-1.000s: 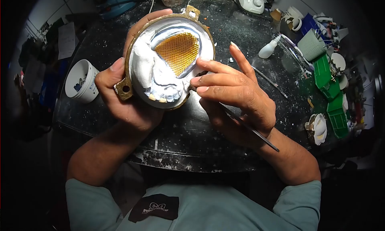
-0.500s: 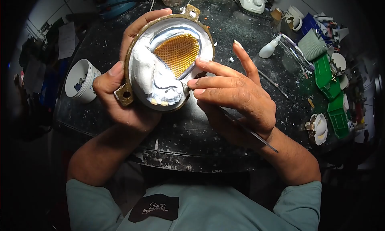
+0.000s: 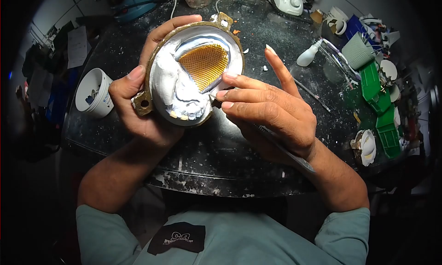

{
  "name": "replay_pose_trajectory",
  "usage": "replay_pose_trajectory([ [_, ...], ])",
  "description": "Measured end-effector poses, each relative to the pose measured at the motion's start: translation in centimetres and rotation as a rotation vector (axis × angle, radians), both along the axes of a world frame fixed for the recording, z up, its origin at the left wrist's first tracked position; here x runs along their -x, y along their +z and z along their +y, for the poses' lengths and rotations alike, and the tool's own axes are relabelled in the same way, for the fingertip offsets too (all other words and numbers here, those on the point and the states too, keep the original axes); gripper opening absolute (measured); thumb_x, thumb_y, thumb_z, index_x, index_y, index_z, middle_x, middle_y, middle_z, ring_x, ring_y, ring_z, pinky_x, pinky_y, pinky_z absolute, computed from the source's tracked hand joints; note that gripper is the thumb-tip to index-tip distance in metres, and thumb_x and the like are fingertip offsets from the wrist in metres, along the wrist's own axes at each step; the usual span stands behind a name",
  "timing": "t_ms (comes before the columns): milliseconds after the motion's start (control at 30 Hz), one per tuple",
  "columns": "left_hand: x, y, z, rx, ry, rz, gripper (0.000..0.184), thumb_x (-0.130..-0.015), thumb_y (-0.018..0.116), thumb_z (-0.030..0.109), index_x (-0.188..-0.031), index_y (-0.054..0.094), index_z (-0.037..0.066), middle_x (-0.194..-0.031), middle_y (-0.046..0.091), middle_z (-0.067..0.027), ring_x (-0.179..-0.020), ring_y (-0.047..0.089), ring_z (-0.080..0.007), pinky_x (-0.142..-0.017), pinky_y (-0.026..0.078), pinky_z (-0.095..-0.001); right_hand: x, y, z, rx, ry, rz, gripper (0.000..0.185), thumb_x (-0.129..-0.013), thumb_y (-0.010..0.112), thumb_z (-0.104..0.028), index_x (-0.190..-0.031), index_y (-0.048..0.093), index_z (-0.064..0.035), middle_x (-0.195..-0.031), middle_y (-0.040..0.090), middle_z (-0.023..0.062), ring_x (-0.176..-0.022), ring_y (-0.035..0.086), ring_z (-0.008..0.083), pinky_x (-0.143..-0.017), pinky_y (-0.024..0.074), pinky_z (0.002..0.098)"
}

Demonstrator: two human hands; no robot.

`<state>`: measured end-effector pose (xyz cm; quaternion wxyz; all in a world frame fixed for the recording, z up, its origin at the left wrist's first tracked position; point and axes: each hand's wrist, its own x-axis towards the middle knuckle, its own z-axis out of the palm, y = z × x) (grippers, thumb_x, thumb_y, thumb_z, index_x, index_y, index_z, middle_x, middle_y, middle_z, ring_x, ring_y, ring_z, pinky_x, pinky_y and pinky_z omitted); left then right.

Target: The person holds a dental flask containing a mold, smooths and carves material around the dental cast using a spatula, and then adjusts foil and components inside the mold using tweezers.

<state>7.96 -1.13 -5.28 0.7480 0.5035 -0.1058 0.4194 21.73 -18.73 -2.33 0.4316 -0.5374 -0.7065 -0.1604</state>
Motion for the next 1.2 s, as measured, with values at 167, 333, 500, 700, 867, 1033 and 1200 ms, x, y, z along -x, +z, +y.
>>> replay_pose_trajectory([
  [167, 0.7, -0.6, 1.2, -0.044, 0.007, 0.043, 0.057, -0.102, 0.025, 0.039, -0.123, 0.054, -0.006, -0.120, 0.061, -0.0183, -0.111, 0.061, -0.0227, -0.100, 0.049, -0.0382, -0.2, 0.6, -0.2, 0.012, -0.019, -0.088, 0.019, -0.081, 0.080, -0.004, -0.099, 0.073, -0.0064, -0.102, 0.077, 0.0099, -0.109, 0.072, 0.0255, -0.119, 0.0317, 0.0562],
  [333, -0.7, 1.5, -0.5, 0.088, -0.204, 0.030, 0.067, -0.099, 0.026, 0.043, -0.134, 0.050, -0.008, -0.126, 0.061, -0.0191, -0.116, 0.060, -0.0262, -0.105, 0.045, -0.0399, -0.4, 0.6, -0.2, 0.042, -0.006, -0.093, 0.017, -0.081, 0.079, -0.005, -0.098, 0.074, -0.0055, -0.103, 0.077, 0.0103, -0.108, 0.073, 0.0253, -0.117, 0.0344, 0.0560],
  [500, -0.9, 1.7, -0.4, 0.143, -0.239, 0.128, 0.071, -0.097, 0.027, 0.045, -0.137, 0.049, -0.008, -0.129, 0.061, -0.0202, -0.118, 0.060, -0.0279, -0.107, 0.045, -0.0391, -1.2, 0.1, -0.1, 0.050, 0.003, -0.116, 0.012, -0.086, 0.072, -0.005, -0.097, 0.073, -0.0045, -0.102, 0.075, 0.0079, -0.107, 0.072, 0.0203, -0.113, 0.0423, 0.0533],
  [700, -1.5, 1.7, 0.9, 0.461, -0.290, 0.356, 0.074, -0.097, 0.029, 0.049, -0.140, 0.048, -0.008, -0.132, 0.060, -0.0231, -0.117, 0.062, -0.0315, -0.107, 0.047, -0.0418, -2.4, -0.1, -0.3, 0.033, 0.125, 0.038, 0.017, -0.085, 0.075, 0.003, -0.100, 0.071, -0.0030, -0.104, 0.076, 0.0146, -0.106, 0.073, 0.0265, -0.105, 0.0503, 0.0507],
  [867, -1.3, 2.1, 0.8, 0.355, -0.362, 0.277, 0.072, -0.099, 0.029, 0.049, -0.137, 0.050, -0.008, -0.127, 0.062, -0.0227, -0.113, 0.064, -0.0301, -0.101, 0.051, -0.0406, -2.6, 0.5, -0.3, 0.027, 0.082, 0.003, 0.016, -0.085, 0.076, 0.002, -0.099, 0.071, -0.0028, -0.103, 0.076, 0.0141, -0.107, 0.073, 0.0284, -0.104, 0.0501, 0.0532],
  [1033, -1.7, 2.0, 0.0, 0.415, -0.036, 0.311, 0.067, -0.102, 0.028, 0.049, -0.128, 0.056, -0.006, -0.111, 0.067, -0.0182, -0.103, 0.068, -0.0218, -0.094, 0.055, -0.0353, -2.4, 0.4, -0.4, 0.040, 0.047, -0.061, 0.015, -0.084, 0.077, 0.000, -0.097, 0.073, -0.0056, -0.103, 0.077, 0.0116, -0.110, 0.072, 0.0295, -0.108, 0.0460, 0.0534],
  [1200, -1.6, 2.0, -0.5, 0.373, -0.044, 0.302, 0.068, -0.102, 0.026, 0.049, -0.127, 0.057, -0.006, -0.112, 0.066, -0.0168, -0.103, 0.065, -0.0190, -0.095, 0.053, -0.0331, -2.0, 0.2, -0.3, 0.042, 0.041, -0.065, 0.017, -0.083, 0.078, -0.004, -0.099, 0.074, -0.0073, -0.103, 0.077, 0.0102, -0.112, 0.071, 0.0287, -0.110, 0.0435, 0.0527],
])
